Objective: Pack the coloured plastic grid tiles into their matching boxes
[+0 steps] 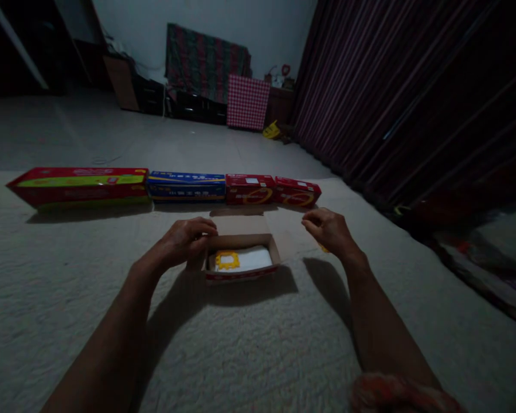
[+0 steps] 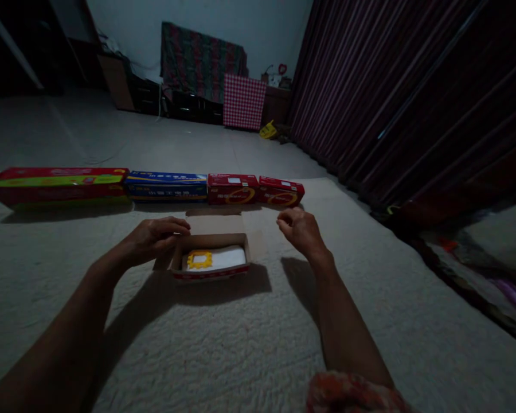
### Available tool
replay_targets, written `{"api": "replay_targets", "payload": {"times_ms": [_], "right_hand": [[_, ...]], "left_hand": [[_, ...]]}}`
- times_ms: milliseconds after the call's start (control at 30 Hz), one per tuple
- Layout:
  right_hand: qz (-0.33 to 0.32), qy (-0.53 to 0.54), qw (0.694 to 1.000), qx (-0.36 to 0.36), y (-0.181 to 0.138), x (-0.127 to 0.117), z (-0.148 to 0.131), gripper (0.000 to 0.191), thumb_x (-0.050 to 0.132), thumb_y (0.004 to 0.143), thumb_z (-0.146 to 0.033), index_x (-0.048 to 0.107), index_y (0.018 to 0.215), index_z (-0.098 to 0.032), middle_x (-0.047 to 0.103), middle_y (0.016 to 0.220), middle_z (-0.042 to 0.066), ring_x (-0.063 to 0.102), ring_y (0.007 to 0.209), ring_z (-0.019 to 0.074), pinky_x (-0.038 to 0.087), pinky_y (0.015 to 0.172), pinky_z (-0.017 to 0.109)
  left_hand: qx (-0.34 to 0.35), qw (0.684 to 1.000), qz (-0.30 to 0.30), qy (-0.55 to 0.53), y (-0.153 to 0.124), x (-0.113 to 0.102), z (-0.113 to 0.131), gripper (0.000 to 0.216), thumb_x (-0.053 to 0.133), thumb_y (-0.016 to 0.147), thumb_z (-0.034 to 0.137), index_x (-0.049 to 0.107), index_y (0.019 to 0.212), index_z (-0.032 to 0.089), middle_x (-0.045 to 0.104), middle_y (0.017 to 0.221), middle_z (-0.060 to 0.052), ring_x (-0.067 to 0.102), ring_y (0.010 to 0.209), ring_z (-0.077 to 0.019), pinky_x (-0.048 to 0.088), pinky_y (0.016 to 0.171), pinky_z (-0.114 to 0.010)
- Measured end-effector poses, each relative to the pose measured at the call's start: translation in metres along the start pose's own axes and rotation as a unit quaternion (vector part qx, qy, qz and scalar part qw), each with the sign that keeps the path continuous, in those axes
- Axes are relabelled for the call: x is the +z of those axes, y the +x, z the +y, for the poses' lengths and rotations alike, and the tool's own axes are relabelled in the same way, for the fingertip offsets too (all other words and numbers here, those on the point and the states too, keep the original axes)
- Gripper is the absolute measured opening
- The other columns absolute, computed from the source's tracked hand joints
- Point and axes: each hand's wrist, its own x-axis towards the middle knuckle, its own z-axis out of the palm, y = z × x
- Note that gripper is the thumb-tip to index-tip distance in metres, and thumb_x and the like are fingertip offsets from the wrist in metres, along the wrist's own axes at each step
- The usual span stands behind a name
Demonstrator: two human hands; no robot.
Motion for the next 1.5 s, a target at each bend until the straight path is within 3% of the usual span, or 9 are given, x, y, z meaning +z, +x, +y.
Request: {"api": "replay_targets", "payload": {"times_ms": [133, 233, 433, 700, 867, 1000, 1133, 1300, 1500], "right_hand": [[-0.002, -0.048, 0.988, 0.145, -0.027, -0.01, 0.075, 0.021, 0.059, 0.08, -0.013, 0.076, 0.092, -0.018, 0.072, 0.097, 0.009, 0.067, 0.081, 0.0184, 0.052, 0.081, 0.032], [-0.025, -0.038, 0.985, 0.164, -0.046, -0.006, 0.098, 0.029, 0.06, 0.078, -0.011, 0.076, 0.101, -0.016, 0.07, 0.106, 0.011, 0.068, 0.084, 0.0189, 0.053, 0.081, 0.031], [-0.001, -0.044, 0.995, 0.088, -0.061, 0.013, 0.098, 0.026, 0.057, 0.083, -0.015, 0.071, 0.105, -0.017, 0.064, 0.114, 0.013, 0.062, 0.106, 0.0238, 0.049, 0.096, 0.036], [0.052, -0.081, 0.991, 0.091, -0.06, 0.03, 0.11, 0.019, 0.058, 0.081, -0.016, 0.072, 0.093, -0.017, 0.064, 0.103, 0.012, 0.062, 0.098, 0.0258, 0.049, 0.094, 0.038], [0.056, -0.088, 0.992, 0.074, -0.056, 0.017, 0.109, 0.016, 0.058, 0.081, -0.019, 0.071, 0.09, -0.019, 0.065, 0.101, 0.012, 0.063, 0.095, 0.0267, 0.051, 0.09, 0.042], [0.079, -0.049, 0.996, 0.015, -0.036, -0.011, 0.074, 0.009, 0.062, 0.079, -0.023, 0.069, 0.084, -0.021, 0.069, 0.092, 0.009, 0.065, 0.088, 0.0258, 0.052, 0.083, 0.042], [0.064, 0.053, 0.993, -0.079, -0.016, -0.026, -0.005, 0.011, 0.064, 0.085, -0.027, 0.069, 0.092, -0.021, 0.072, 0.094, 0.007, 0.067, 0.083, 0.0218, 0.052, 0.078, 0.036], [-0.063, 0.074, 0.982, -0.161, -0.006, -0.006, -0.088, 0.003, 0.068, 0.086, -0.019, 0.07, 0.088, -0.019, 0.07, 0.091, 0.006, 0.064, 0.085, 0.0194, 0.048, 0.079, 0.034], [-0.14, -0.066, 0.976, -0.156, -0.007, 0.027, -0.111, 0.007, 0.069, 0.088, -0.018, 0.076, 0.085, -0.02, 0.065, 0.09, 0.008, 0.057, 0.087, 0.0212, 0.039, 0.078, 0.035]], "left_hand": [[0.005, 1.0, 0.008, 0.002, 0.002, 0.0, -0.005, 0.03, 0.051, 0.082, 0.03, 0.079, 0.092, 0.022, 0.077, 0.112, -0.009, 0.072, 0.1, -0.0243, 0.058, 0.089, -0.038], [0.007, 1.0, 0.011, -0.006, 0.002, 0.001, -0.008, 0.033, 0.051, 0.082, 0.036, 0.079, 0.092, 0.022, 0.077, 0.112, -0.01, 0.072, 0.1, -0.0255, 0.059, 0.089, -0.037], [-0.008, 1.0, 0.012, -0.017, 0.0, 0.002, -0.011, 0.034, 0.052, 0.081, 0.038, 0.079, 0.093, 0.022, 0.077, 0.113, -0.01, 0.072, 0.102, -0.0265, 0.059, 0.087, -0.035], [-0.003, 1.0, 0.011, -0.016, 0.0, 0.0, -0.006, 0.037, 0.051, 0.083, 0.041, 0.079, 0.093, 0.018, 0.076, 0.111, -0.013, 0.073, 0.1, -0.0291, 0.06, 0.089, -0.041], [0.006, 1.0, 0.006, -0.008, 0.0, -0.001, -0.004, 0.033, 0.051, 0.084, 0.035, 0.078, 0.094, 0.019, 0.076, 0.113, -0.012, 0.072, 0.102, -0.0272, 0.059, 0.091, -0.04], [0.007, 1.0, 0.002, 0.003, 0.0, 0.0, -0.001, 0.03, 0.051, 0.083, 0.026, 0.078, 0.094, 0.02, 0.076, 0.112, -0.009, 0.072, 0.098, -0.0227, 0.058, 0.089, -0.038], [0.013, 1.0, 0.003, 0.004, -0.001, -0.001, 0.002, 0.029, 0.051, 0.081, 0.018, 0.077, 0.094, 0.019, 0.076, 0.112, -0.009, 0.072, 0.098, -0.0215, 0.057, 0.088, -0.036], [0.022, 1.0, 0.007, 0.003, -0.001, 0.0, 0.0, 0.029, 0.051, 0.08, 0.014, 0.077, 0.094, 0.019, 0.076, 0.111, -0.009, 0.072, 0.097, -0.0207, 0.057, 0.086, -0.036], [0.021, 1.0, 0.009, -0.005, -0.001, 0.0, 0.001, 0.028, 0.053, 0.08, 0.013, 0.077, 0.093, 0.019, 0.076, 0.11, -0.009, 0.072, 0.095, -0.0197, 0.057, 0.084, -0.034]]}}
